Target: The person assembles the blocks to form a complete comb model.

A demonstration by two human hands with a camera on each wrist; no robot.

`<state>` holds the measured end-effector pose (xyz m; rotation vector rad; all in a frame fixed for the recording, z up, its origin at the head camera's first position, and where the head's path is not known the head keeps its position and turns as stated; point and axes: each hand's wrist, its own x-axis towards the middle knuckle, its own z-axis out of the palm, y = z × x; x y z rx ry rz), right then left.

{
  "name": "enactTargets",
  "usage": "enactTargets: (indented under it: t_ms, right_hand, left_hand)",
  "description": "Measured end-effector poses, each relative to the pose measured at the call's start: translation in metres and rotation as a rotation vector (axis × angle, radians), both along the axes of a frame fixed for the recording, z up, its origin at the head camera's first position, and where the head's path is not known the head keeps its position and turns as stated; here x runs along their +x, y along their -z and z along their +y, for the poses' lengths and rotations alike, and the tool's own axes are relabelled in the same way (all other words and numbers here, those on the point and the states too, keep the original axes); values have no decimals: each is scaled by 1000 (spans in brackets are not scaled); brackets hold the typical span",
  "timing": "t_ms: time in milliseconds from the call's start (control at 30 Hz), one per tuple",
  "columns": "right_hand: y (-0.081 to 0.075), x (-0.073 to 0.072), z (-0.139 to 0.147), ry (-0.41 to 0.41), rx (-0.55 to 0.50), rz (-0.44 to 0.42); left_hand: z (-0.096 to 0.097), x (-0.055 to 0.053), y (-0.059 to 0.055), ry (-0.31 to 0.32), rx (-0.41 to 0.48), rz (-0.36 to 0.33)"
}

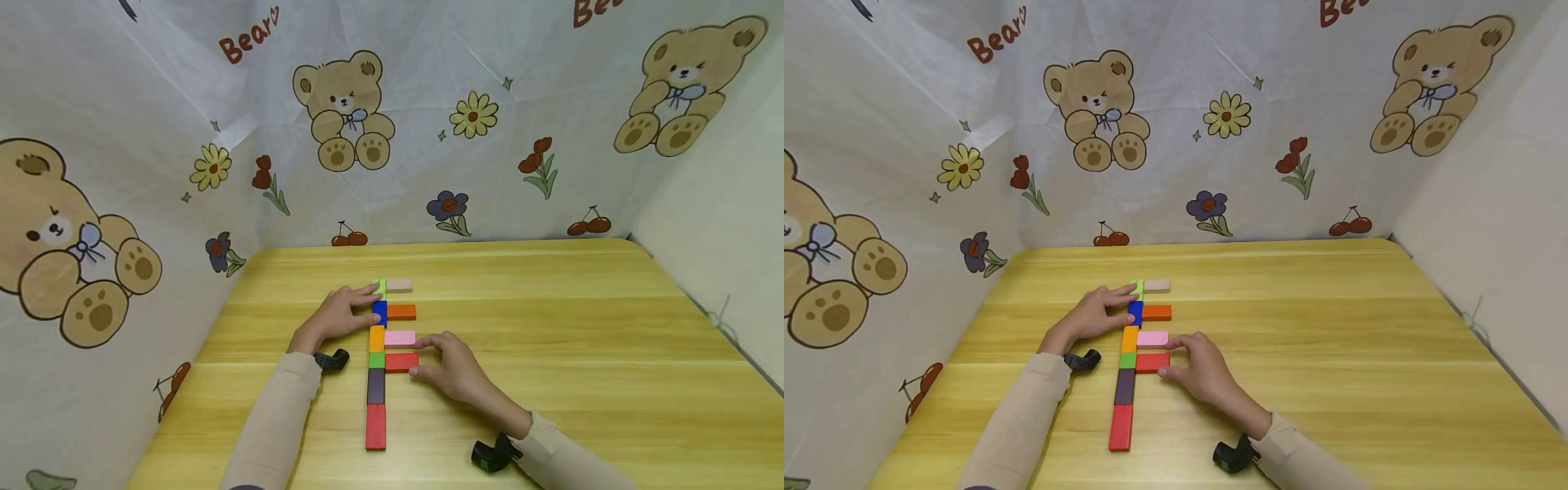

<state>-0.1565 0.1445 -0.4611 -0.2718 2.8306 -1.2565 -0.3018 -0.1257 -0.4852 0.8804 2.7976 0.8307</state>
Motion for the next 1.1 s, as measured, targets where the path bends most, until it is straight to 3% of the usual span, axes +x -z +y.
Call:
enactTargets:
  t_ms: [167, 233, 400, 533, 833, 1100]
  right_hand:
    - [-6, -6, 12, -31, 54, 5]
    - [-10, -11, 21, -25, 99, 49]
    - [-19, -25, 44, 44, 159, 175]
    - [-25, -34, 59, 101, 206, 202]
    - [-16, -50, 79, 274, 443, 108]
    - [-8, -56, 88, 334, 423, 96]
  left_hand:
    - [1, 0, 3, -1, 19, -11]
    - [1, 0, 2, 2, 31, -7]
    - [0, -1, 2, -3, 30, -5]
    - [-2, -2, 4, -7, 20, -12]
    - [-5, -2, 4, -17, 23, 4]
    - [-8, -3, 4, -25, 100, -55]
